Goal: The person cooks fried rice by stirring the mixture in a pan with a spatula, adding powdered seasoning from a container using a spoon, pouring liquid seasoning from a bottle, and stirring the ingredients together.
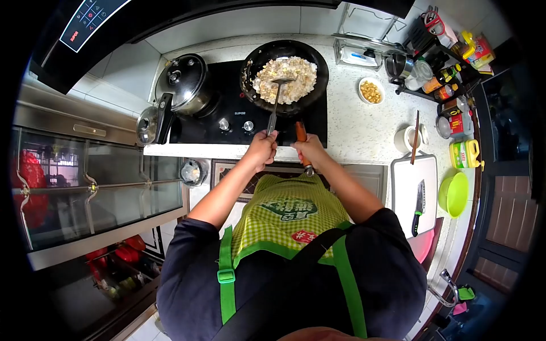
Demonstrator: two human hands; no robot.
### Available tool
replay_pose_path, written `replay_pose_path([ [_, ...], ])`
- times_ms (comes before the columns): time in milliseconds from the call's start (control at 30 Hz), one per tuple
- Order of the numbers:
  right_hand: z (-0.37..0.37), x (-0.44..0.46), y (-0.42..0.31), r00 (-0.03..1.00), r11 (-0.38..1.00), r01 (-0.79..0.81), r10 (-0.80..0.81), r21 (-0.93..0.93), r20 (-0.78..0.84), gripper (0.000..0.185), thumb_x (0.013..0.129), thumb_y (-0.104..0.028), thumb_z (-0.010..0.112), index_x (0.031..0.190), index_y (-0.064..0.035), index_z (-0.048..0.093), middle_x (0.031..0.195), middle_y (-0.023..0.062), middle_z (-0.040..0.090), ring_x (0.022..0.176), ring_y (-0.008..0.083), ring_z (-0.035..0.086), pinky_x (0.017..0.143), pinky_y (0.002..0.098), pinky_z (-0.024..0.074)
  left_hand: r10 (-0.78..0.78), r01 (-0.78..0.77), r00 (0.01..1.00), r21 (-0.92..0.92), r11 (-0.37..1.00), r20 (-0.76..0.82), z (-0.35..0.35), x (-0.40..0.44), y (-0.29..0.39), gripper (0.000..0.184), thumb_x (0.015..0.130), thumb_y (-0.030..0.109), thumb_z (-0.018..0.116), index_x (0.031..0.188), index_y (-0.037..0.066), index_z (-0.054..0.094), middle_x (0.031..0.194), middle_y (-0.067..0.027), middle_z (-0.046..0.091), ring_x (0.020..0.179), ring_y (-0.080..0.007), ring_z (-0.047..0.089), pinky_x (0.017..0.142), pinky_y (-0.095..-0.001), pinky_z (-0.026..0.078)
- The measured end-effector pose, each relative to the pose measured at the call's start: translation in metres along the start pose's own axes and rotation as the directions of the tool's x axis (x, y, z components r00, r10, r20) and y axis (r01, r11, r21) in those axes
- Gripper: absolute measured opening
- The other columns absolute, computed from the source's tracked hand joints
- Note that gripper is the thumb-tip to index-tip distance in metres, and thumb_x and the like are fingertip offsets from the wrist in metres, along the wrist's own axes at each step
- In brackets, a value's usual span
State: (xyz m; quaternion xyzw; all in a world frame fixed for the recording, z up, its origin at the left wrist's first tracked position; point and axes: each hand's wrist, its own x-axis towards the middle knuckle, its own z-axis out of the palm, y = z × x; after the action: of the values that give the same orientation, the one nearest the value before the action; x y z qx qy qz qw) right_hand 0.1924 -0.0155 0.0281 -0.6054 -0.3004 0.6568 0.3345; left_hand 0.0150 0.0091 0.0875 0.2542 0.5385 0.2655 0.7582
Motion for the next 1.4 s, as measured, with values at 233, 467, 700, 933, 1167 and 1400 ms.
replay_pose_path([
  [233,-0.002,0.005,0.011,1.0,1.0,0.024,-0.024,0.014,0.0,0.025,0.078,-0.011,0.07,0.077,-0.005,0.046,0.056,0.0024,0.05,0.04,0.012,0.047,0.038,0.0274,0.041,0.163,-0.146,0.985,0.236,0.961,-0.052,0.013,0.005,0.014,0.018,0.096,0.024,0.047,0.098,0.007,0.044,0.058,0.0026,0.038,0.038,-0.0071,0.031,0.033,-0.0237,0.022],
  [467,-0.001,0.001,0.01,1.0,0.999,-0.011,0.009,0.051,0.026,0.026,0.079,-0.012,0.07,0.082,-0.0053,0.045,0.056,0.0021,0.049,0.041,0.0116,0.048,0.037,0.0275,0.0409,-0.018,0.019,1.0,0.215,0.976,-0.008,-0.013,0.004,0.011,0.023,0.096,0.029,0.047,0.101,0.006,0.047,0.057,0.0027,0.035,0.037,-0.0071,0.026,0.033,-0.0235,0.017],
  [700,0.017,0.012,0.024,0.998,0.995,-0.005,-0.001,0.102,0.056,0.026,0.08,-0.015,0.07,0.086,-0.0054,0.047,0.059,0.0025,0.051,0.042,0.0125,0.049,0.037,0.0283,0.0415,-0.041,0.04,0.999,0.154,0.987,0.002,-0.01,0.035,0.0,0.024,0.096,0.031,0.048,0.1,0.007,0.046,0.059,0.0019,0.037,0.04,-0.0067,0.028,0.035,-0.0232,0.019],
  [933,0.013,0.013,0.025,0.985,0.946,-0.111,0.063,0.305,0.162,0.034,0.081,-0.026,0.069,0.091,-0.0012,0.048,0.066,0.0057,0.055,0.056,0.0164,0.057,0.051,0.0315,0.0474,-0.09,0.093,0.995,-0.059,0.994,0.046,-0.006,0.014,-0.01,0.024,0.095,0.034,0.05,0.095,0.01,0.046,0.059,0.0034,0.037,0.041,-0.0059,0.027,0.035,-0.0214,0.017],
  [1167,0.012,-0.012,0.001,0.942,0.95,0.285,-0.303,-0.128,-0.148,0.045,0.086,-0.041,0.062,0.073,0.0022,0.06,0.07,0.005,0.058,0.064,0.0117,0.054,0.059,0.0284,0.0434,0.07,-0.078,0.997,0.234,0.969,0.044,0.022,0.006,-0.044,0.028,0.096,0.033,0.048,0.093,0.005,0.046,0.059,-0.0017,0.048,0.042,-0.0117,0.045,0.035,-0.0246,0.034],
  [1400,0.007,0.0,-0.028,0.997,0.968,-0.026,0.008,0.252,0.072,0.028,0.086,-0.027,0.064,0.083,0.0001,0.058,0.071,0.0074,0.06,0.058,0.0151,0.058,0.054,0.0269,0.0482,0.34,-0.386,0.92,0.607,0.695,0.196,0.023,-0.002,-0.055,0.03,0.095,0.029,0.05,0.089,0.0,0.055,0.07,-0.0014,0.055,0.063,-0.007,0.048,0.056,-0.0236,0.038],
])
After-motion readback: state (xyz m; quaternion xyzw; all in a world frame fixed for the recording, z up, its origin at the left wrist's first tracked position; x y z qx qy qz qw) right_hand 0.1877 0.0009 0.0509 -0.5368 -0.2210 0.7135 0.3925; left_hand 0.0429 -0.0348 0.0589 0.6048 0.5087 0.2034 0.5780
